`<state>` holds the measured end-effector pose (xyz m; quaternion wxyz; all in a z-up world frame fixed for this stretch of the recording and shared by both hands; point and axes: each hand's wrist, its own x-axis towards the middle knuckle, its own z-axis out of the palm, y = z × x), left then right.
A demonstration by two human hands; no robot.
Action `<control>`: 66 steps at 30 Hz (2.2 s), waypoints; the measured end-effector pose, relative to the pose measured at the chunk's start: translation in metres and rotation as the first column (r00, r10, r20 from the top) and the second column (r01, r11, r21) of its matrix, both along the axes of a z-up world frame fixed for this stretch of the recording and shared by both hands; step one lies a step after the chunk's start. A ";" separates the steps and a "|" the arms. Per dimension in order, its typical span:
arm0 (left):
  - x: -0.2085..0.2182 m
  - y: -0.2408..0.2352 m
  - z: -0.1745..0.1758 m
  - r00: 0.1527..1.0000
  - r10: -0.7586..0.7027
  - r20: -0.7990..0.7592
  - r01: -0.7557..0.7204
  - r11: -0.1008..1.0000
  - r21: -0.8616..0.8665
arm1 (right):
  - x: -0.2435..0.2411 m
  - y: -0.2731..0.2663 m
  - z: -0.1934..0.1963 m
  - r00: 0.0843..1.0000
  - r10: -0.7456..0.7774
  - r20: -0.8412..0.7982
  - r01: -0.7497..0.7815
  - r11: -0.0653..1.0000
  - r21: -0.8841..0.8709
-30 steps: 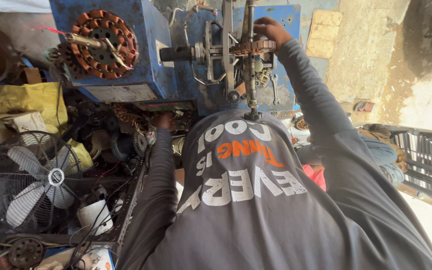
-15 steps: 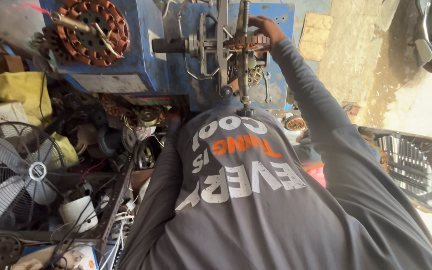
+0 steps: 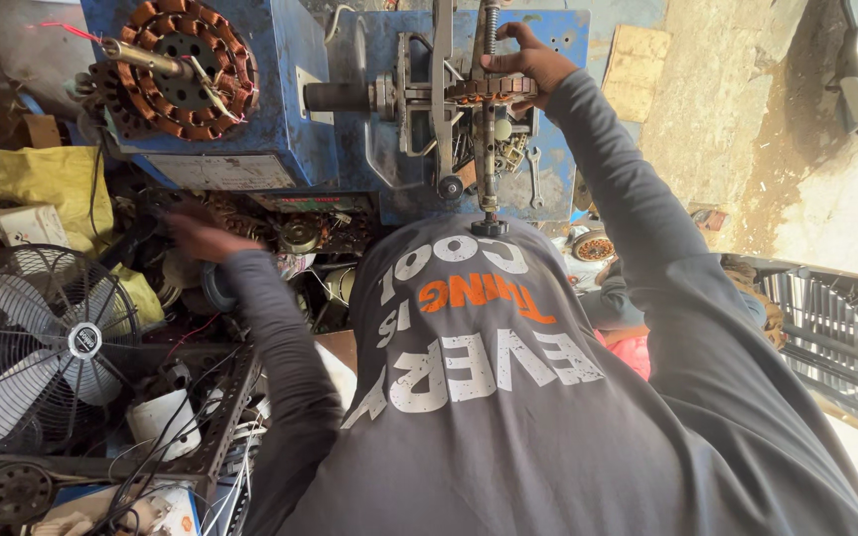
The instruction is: The person uses a winding machine to coil copper wire onto a fan stator, guiding the wire with their hands and adjusting the stator's position.
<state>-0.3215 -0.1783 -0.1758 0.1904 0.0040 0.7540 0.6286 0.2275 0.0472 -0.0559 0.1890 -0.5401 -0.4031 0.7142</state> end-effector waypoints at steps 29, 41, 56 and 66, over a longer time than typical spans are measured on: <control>-0.082 0.099 0.053 0.724 -0.689 -0.017 0.603 0.622 0.499 | -0.005 0.016 -0.060 0.955 -0.293 -0.037 0.291 0.956 -0.046; -0.073 0.097 0.061 0.701 -0.713 -0.019 0.632 0.609 0.479 | -0.056 -0.072 0.000 0.871 -0.481 -0.104 0.243 0.236 0.941; -0.065 0.096 0.076 0.671 -0.741 -0.011 0.644 0.575 0.505 | 0.005 -0.049 -0.001 0.766 -0.412 -0.493 0.571 0.788 0.229; -0.072 0.102 0.055 0.693 -0.719 0.051 0.593 0.609 0.527 | -0.008 0.005 -0.037 0.902 -0.423 -0.088 0.393 0.887 -0.244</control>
